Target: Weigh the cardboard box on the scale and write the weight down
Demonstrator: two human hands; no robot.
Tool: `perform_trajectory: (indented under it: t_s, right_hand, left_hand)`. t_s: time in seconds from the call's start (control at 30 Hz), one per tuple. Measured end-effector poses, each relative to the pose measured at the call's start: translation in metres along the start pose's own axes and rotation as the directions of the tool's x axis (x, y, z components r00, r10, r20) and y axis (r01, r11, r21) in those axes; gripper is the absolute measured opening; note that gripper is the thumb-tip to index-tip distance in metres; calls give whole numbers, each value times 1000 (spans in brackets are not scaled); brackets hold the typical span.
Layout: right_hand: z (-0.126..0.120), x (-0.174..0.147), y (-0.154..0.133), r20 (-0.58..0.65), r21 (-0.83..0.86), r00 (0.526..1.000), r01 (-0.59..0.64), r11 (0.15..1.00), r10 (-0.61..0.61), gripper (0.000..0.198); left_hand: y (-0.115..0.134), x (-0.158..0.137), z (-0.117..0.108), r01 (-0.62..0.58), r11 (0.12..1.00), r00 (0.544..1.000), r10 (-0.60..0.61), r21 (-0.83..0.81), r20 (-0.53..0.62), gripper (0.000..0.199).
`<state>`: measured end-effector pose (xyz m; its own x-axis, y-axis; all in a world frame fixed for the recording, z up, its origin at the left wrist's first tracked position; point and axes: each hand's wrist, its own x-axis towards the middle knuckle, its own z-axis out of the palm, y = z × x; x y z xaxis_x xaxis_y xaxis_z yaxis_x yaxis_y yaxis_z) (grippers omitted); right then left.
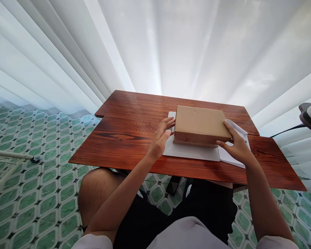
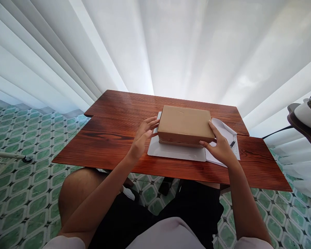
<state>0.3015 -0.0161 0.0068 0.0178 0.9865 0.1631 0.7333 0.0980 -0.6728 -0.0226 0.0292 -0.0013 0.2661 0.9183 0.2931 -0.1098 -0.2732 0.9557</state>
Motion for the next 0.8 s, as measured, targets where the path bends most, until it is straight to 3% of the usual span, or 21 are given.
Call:
perform_trajectory:
  t_s: [0.07,0.13,0.2,0.27,0.37,0.43,0.5,0.57,0.6,0.67,0.7,0.73,0.8]
  right_hand:
    - [-8,1,-2,71,-74,997,14,997,-8,96]
    - [-17,1,-9,42,-135,998,43,990,-37,97]
    - [-25,-2,-21,-115,-188,987,85,978,-108,86]
    - [-27,-9,-40,-293,-206,932,155,966,-213,59]
    - [-13,-22,-71,-302,-158,897,288,945,-324,21]
    - [8,-28,-90,-124,-7,880,462,887,-459,19]
    - [34,-31,-104,95,199,781,592,781,-617,28]
    - [61,-31,-114,241,340,678,611,715,-694,31]
    - [74,-31,-117,314,399,618,603,691,-721,33]
    - [97,-31,-120,424,483,522,561,673,-740,37]
    - [107,-32,-120,479,503,504,514,695,-719,38]
    - [115,-33,-121,520,516,502,460,722,-691,37]
    - [129,-34,-120,572,534,529,340,774,-627,33]
  left_hand:
    - [2,0,-2,-85,991,994,91,103,-55,45]
    - [8,-1,-5,-218,950,959,252,223,-132,39]
    - [21,-5,-7,-349,876,883,427,334,-195,32]
    - [38,-12,-6,-455,780,783,580,431,-224,26]
    - [66,-28,10,-642,604,646,758,472,-91,15]
    - [76,-41,31,-755,552,624,771,354,126,14]
    - [74,-57,56,-847,491,530,808,202,256,22]
    - [58,-76,78,-890,457,412,792,10,450,30]
    - [46,-86,88,-851,522,399,710,-54,580,35]
    - [20,-105,101,-746,631,236,550,-213,801,47]
    - [6,-112,106,-710,677,201,457,-192,866,53]
    - [-7,-119,110,-658,715,125,414,-237,901,56]
    - [-28,-127,117,-552,808,101,311,-208,945,60]
